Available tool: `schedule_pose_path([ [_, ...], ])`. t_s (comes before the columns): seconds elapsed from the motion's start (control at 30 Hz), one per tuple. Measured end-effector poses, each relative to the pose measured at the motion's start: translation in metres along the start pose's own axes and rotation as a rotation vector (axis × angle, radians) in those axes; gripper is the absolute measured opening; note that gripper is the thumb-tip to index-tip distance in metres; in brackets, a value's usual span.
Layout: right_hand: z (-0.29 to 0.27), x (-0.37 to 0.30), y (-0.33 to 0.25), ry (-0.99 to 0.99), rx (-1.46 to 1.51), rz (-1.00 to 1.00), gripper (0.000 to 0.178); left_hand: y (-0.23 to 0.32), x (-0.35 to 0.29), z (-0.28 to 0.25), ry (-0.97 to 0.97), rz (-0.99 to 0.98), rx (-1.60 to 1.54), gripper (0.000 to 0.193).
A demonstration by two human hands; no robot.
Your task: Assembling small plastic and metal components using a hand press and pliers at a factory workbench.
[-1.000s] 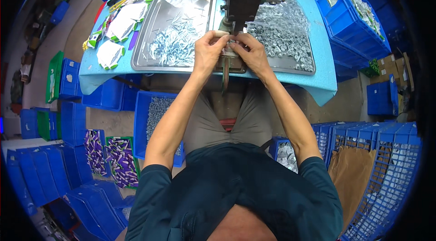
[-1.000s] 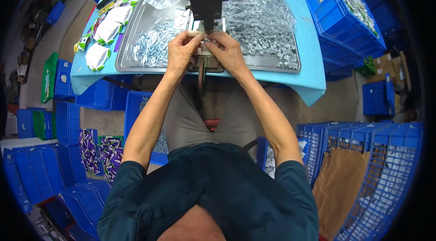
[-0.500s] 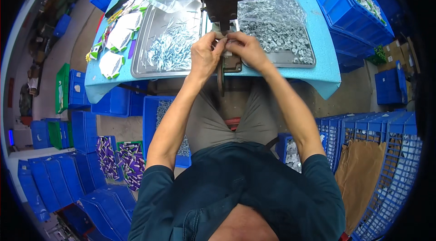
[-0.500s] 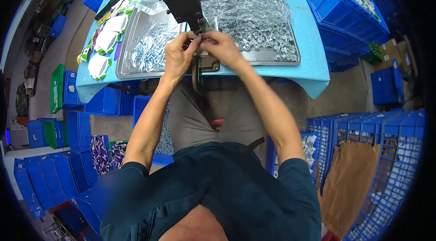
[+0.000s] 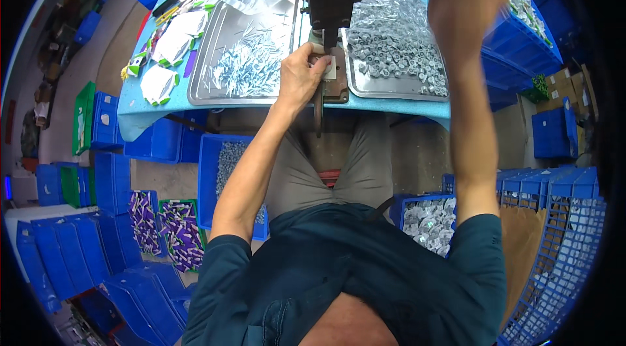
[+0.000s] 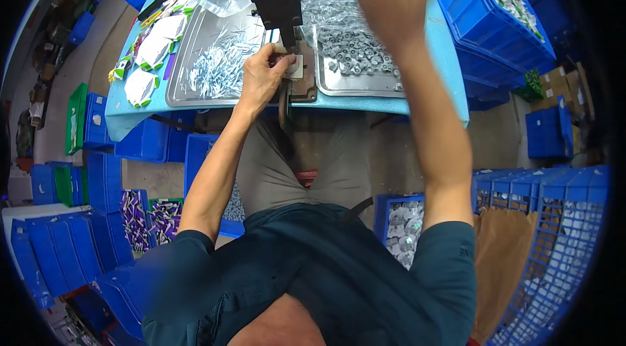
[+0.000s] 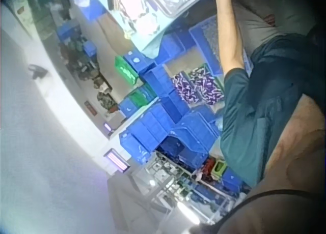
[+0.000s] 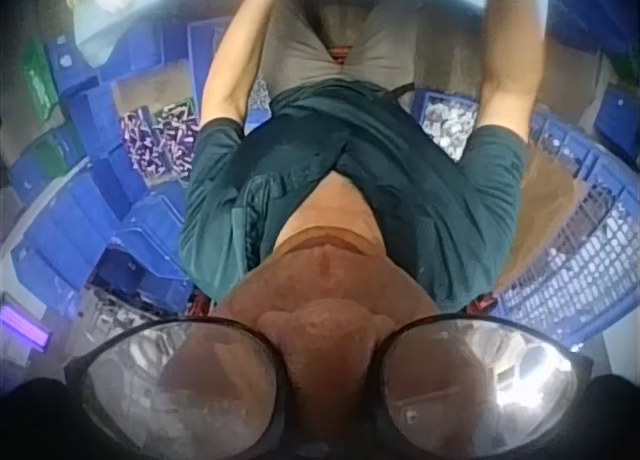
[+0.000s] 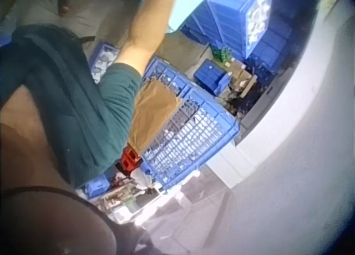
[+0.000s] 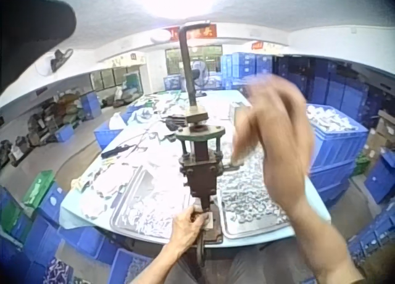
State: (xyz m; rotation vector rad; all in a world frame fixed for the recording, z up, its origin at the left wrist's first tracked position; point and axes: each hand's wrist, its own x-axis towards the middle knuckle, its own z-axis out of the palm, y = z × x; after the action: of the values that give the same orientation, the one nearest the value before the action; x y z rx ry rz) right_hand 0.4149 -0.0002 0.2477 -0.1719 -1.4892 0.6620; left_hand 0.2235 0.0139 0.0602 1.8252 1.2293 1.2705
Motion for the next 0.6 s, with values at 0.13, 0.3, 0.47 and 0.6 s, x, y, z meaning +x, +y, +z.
schedule_pose_path([
  [0.13, 0.001, -0.033, -0.004, -0.132, -0.328, -0.387, 0.035, -0.005, -0.003, 0.003, 0.014, -0.031, 0.031, 0.016],
  [0.3, -0.002, 0.093, 0.04, 0.004, -0.525, 0.273, 0.049, -0.024, -0.001, -0.014, 0.061, -0.149, 0.046, 0.017],
  [0.47, -0.089, -0.052, 0.084, -0.252, -0.823, 0.697, 0.025, -0.003, -0.013, -0.038, 0.031, -0.344, -0.411, 0.015],
  [0.6, -0.095, -0.183, 0.071, -0.619, -1.204, 0.578, 0.034, -0.008, -0.066, -0.107, 0.081, -0.453, -0.483, 0.018],
])
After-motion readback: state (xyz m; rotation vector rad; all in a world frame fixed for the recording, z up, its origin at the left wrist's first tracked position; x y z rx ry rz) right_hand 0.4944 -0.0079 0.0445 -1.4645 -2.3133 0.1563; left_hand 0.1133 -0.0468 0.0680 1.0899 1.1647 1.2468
